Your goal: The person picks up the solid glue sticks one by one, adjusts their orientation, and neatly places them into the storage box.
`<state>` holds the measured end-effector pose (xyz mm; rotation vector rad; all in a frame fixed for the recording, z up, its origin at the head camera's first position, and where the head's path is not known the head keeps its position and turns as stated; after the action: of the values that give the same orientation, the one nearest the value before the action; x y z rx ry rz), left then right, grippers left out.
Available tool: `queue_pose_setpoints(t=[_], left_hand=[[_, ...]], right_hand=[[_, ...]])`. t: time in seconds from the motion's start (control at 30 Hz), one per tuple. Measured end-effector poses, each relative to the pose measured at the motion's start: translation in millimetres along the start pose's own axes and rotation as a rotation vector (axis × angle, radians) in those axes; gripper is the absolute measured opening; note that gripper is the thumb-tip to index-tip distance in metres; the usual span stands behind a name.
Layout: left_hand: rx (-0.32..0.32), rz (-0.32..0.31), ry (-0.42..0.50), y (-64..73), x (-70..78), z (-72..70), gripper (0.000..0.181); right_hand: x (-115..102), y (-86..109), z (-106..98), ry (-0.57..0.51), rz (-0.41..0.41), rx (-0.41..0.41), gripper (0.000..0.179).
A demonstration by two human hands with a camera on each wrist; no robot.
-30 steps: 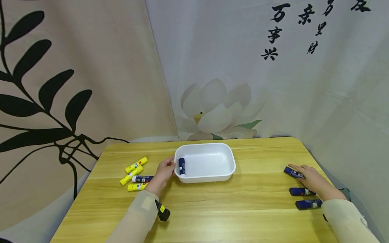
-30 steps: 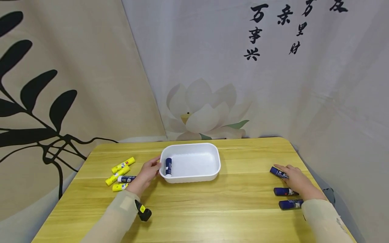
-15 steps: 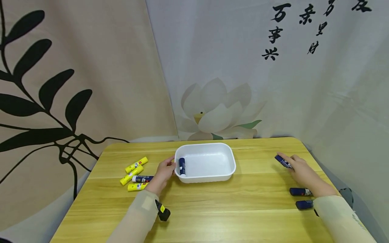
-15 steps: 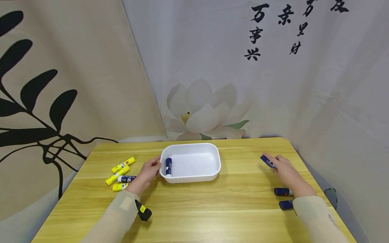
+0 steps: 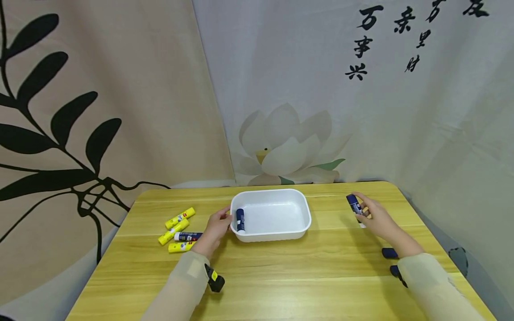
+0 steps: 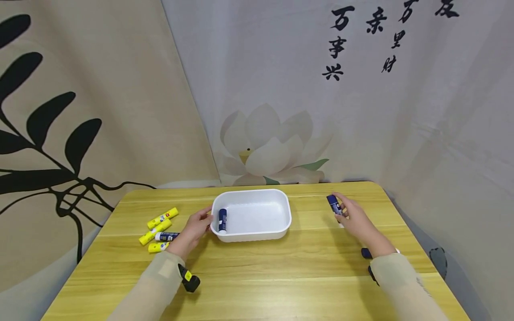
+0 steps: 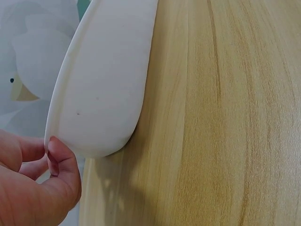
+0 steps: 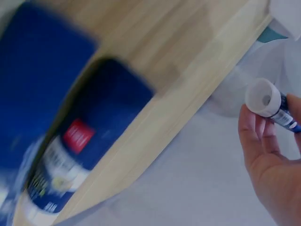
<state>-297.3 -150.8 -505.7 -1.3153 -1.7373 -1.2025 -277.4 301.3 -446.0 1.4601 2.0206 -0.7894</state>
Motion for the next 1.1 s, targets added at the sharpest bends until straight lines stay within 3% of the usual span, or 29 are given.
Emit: queue_pose_setpoints(t=[0.2,0.4,0.53,0.77,1.1], left_hand=[[-0.006,-0.002,0.004,0.5,0.9,0.1,0.044],[-0.006,-0.012,0.000,0.0,1.0,0.4,0.044],[-0.009,-0.013,0.002,-0.6,1.2,0.9,0.044],[0.008,0.000,0.011,-0.5,0.8,0.7,0.043],[0.018,-0.004,0.013,-1.6,0.0,0.4,0.043]], right_hand=[[-7.7,-5.3,7.5,-0.143,0.103,0.013,0.069],[-7.4,-8.7,17.7,-0.398,0.289,-0.002,0.074],[-10.1,-10.1,24.8,-0.516,0.371,-0.019,0.076],[-24.8,-17.3,38.5,-0.619,0.412,-0.047,0.075],[-69.6,-39.7,75.2,-0.644,0.415,-0.047,0.073]])
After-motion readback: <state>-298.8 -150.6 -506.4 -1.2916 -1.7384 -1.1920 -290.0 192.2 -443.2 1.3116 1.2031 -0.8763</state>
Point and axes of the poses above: each hand's wrist, its own y-axis away from the middle knuckle, its own z-axis out of the palm, x = y × z, the point moved 5 cm from there along -y, towards the middle knuckle, and after that the axes turned 12 degrees about -y, right-handed, at the moved point
